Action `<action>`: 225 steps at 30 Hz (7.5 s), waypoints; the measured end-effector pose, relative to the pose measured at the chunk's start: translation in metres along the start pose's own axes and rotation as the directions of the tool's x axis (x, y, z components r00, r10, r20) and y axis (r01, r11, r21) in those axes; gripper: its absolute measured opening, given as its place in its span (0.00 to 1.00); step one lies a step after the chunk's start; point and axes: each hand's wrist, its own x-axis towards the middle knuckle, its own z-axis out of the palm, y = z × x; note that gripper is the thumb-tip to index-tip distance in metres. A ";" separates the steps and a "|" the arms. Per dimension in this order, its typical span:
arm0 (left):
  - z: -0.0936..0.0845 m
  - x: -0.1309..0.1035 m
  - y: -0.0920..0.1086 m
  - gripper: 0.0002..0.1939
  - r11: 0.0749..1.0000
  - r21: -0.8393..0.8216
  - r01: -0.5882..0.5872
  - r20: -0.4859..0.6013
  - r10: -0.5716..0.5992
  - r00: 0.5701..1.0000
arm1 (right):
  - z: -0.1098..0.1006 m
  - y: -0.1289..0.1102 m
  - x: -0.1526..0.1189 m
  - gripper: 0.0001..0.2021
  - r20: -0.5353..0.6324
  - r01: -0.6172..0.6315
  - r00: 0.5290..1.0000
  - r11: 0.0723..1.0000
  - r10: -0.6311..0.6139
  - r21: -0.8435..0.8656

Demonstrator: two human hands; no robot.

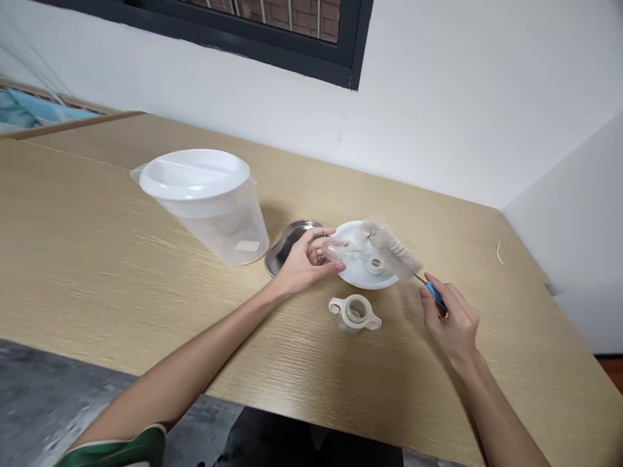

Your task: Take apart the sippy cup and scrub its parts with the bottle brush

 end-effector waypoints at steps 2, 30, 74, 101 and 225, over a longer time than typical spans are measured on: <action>0.000 0.000 -0.003 0.33 0.999 0.038 -0.012 -0.003 0.012 1.000 | 0.000 -0.001 0.000 0.18 0.001 0.012 1.000 1.000 -0.012 0.013; -0.003 0.000 -0.007 0.37 0.981 0.192 0.027 0.003 -0.028 1.000 | 0.001 -0.002 -0.002 0.19 0.011 0.082 0.997 0.996 -0.082 0.022; -0.002 0.002 -0.001 0.30 0.979 0.183 -0.089 -0.127 0.113 0.985 | 0.002 0.001 -0.003 0.17 -0.001 0.027 1.000 1.000 -0.027 0.000; -0.001 0.001 -0.011 0.23 0.952 0.294 -0.081 -0.051 0.100 0.994 | 0.006 -0.007 -0.002 0.17 0.100 0.100 0.989 0.991 -0.109 0.086; -0.004 -0.006 0.001 0.27 0.759 0.531 -0.377 0.005 0.442 0.897 | 0.006 0.002 -0.006 0.20 0.095 0.103 0.990 0.994 -0.105 0.022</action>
